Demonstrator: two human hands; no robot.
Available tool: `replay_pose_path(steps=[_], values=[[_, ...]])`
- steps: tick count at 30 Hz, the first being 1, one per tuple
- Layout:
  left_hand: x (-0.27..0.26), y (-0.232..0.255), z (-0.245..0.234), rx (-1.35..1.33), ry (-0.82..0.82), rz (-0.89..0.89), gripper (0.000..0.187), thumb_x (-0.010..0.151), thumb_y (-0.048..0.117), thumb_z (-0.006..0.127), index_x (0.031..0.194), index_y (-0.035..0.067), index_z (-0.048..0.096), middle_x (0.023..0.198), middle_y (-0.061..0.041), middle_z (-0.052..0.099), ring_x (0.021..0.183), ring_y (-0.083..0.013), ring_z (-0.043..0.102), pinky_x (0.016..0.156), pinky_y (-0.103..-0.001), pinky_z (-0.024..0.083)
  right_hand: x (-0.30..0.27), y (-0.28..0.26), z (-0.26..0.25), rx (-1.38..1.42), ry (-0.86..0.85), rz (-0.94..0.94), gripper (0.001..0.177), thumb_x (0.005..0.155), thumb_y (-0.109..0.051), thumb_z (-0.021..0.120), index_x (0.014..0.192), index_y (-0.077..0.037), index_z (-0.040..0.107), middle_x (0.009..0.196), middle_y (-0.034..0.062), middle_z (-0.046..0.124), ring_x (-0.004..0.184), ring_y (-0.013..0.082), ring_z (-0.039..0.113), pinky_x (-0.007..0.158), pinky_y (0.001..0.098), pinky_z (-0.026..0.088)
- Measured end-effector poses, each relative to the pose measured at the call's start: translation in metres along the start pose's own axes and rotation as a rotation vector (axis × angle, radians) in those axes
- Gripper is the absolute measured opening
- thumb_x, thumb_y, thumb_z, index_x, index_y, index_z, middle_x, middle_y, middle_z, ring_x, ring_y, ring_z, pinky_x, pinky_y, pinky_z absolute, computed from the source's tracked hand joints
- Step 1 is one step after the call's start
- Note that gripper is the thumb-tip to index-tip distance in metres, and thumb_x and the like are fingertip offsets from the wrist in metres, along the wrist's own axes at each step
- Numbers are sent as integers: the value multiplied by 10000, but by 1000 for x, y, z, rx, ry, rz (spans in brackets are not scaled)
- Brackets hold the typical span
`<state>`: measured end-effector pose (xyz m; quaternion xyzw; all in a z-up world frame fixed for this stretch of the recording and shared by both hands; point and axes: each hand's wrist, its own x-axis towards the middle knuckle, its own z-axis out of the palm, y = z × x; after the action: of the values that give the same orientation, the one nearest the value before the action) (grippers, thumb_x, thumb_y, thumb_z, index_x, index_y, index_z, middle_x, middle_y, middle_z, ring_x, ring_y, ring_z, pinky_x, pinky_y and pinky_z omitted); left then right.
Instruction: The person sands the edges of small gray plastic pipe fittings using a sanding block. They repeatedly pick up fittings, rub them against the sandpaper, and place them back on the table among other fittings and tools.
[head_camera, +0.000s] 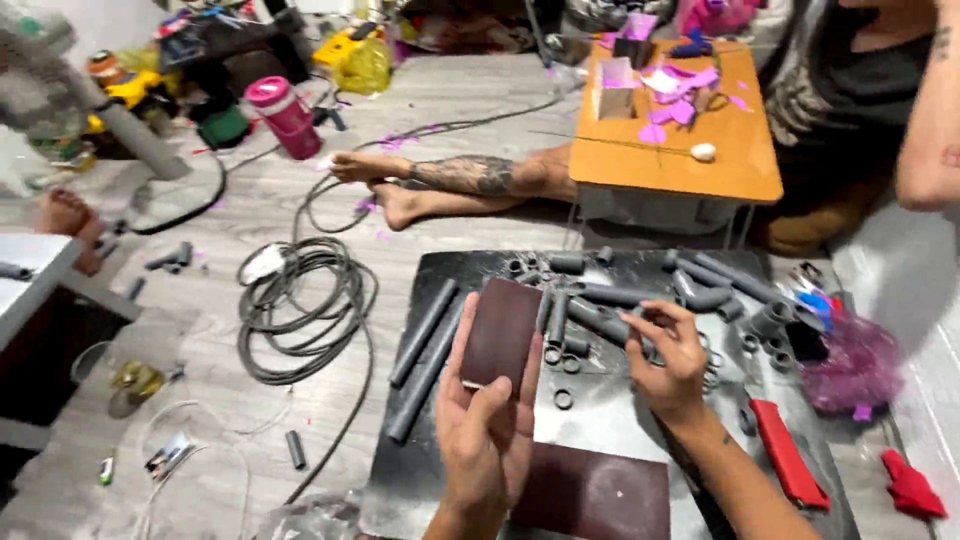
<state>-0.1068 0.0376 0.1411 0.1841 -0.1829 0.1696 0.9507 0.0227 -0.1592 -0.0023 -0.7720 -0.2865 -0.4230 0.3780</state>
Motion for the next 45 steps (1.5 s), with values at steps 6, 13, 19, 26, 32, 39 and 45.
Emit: replay_pose_path(steps=[6, 13, 19, 26, 32, 39, 45], values=[[-17, 20, 24, -77, 150, 64, 802, 870, -212, 445, 1589, -44, 130, 1029, -182, 387, 971, -192, 389, 1237, -526, 258, -3, 0, -2, 3, -35, 11, 247, 914, 74, 737, 1143, -17, 755, 1200, 199, 618, 896, 245, 676, 814, 311, 606], [-38, 24, 28, -251, -72, 154, 732, 1030, 40, 472, 1595, -7, 10, 1672, -179, 163, 1558, -268, 180, 1300, -510, 100, -12, 10, 3, -8, -68, 8, 245, 911, 70, 751, 1152, 28, 743, 1211, 242, 628, 948, 279, 678, 796, 293, 635], [-50, 21, 38, -376, -114, 192, 864, 1048, 210, 541, 1625, 78, -88, 1658, -144, 243, 1548, -162, 220, 1298, -439, -14, -12, 9, 2, -22, -88, 6, 232, 912, 68, 757, 1142, 42, 750, 1203, 250, 634, 947, 290, 671, 753, 299, 615], [-52, 11, 35, 1239, 769, 23, 747, 867, 189, 536, 1566, 182, 275, 1649, 177, 333, 1146, 52, 639, 988, -239, 615, -16, 14, 6, -26, -102, 18, 247, 901, 56, 763, 1146, 30, 744, 1215, 247, 635, 921, 269, 666, 697, 252, 615], [-48, -1, 23, 322, 612, 124, 820, 832, -28, 746, 1534, 273, 448, 1510, -61, 537, 1229, -214, 649, 945, -345, 635, -8, 7, 4, -30, -105, 33, 248, 895, 25, 744, 1142, 8, 743, 1202, 217, 628, 971, 277, 678, 808, 293, 649], [18, -62, -24, 339, 60, 229, 749, 973, 30, 551, 1595, -38, 138, 1650, -243, 171, 1529, -342, 162, 1238, -479, 211, 1, -3, 3, 242, 25, 234, 213, 894, -50, 764, 1102, -16, 730, 1068, 161, 727, 848, 232, 713, 732, 313, 584], [31, -120, -113, 1105, -153, 97, 577, 988, -31, 378, 1555, -70, 275, 1551, -325, 346, 1410, -431, 335, 1136, -522, 363, 13, -13, -4, 407, 97, 307, 228, 865, -74, 811, 1064, 19, 748, 992, 161, 762, 744, 217, 701, 649, 331, 587]])
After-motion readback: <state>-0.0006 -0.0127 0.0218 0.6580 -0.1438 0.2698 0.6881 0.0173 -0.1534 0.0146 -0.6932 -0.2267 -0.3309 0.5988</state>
